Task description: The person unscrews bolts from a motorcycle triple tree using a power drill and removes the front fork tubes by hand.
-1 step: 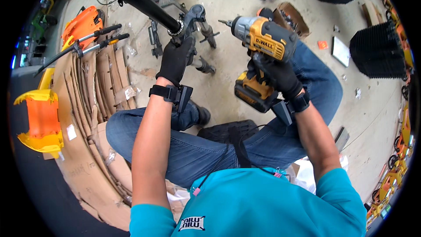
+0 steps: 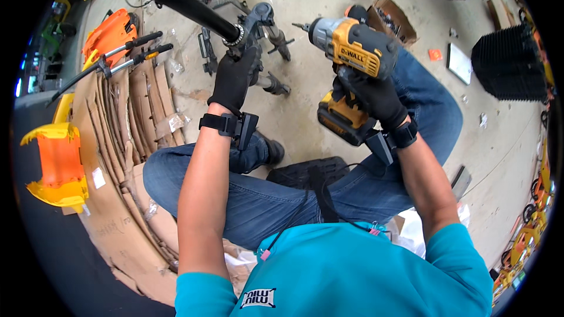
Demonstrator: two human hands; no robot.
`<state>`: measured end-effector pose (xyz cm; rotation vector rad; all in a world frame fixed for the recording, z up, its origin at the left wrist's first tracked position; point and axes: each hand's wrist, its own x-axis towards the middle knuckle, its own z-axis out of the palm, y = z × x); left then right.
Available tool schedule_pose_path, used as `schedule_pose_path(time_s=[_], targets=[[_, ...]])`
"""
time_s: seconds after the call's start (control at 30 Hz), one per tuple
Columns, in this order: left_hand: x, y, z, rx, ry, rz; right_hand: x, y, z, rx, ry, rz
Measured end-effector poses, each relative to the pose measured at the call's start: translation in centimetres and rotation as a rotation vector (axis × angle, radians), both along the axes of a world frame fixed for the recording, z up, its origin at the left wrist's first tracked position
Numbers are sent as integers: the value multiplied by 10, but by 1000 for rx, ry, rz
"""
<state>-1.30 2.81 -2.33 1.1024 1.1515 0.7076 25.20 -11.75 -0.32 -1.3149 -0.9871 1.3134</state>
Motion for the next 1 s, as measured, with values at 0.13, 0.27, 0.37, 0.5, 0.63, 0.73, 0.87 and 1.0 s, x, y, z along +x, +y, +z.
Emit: schedule_pose_path(time_s=[0.13, 0.27, 0.37, 0.5, 0.63, 0.73, 0.87, 1.0], targets=[[4, -6, 6, -13, 70, 9, 1, -2, -9, 52, -94, -103], [7, -9, 8, 1, 89, 29, 5, -1, -10, -106, -43, -46], [5, -8, 7, -22, 87, 31, 5, -4, -7, -127, -67, -5], [1, -3, 7, -45, 111, 18, -5, -6, -5, -47, -129, 29], [2, -6, 6, -19, 72, 36, -12, -7, -12, 12, -126, 24], [0, -3, 1, 21, 31, 22, -13, -7, -5, -65, -59, 61], [0, -3, -2, 30, 25, 35, -9, -7, -4, -196, 63, 139], [-2, -1, -3, 2, 15, 23, -14, -7, -26, -182, 206, 110]])
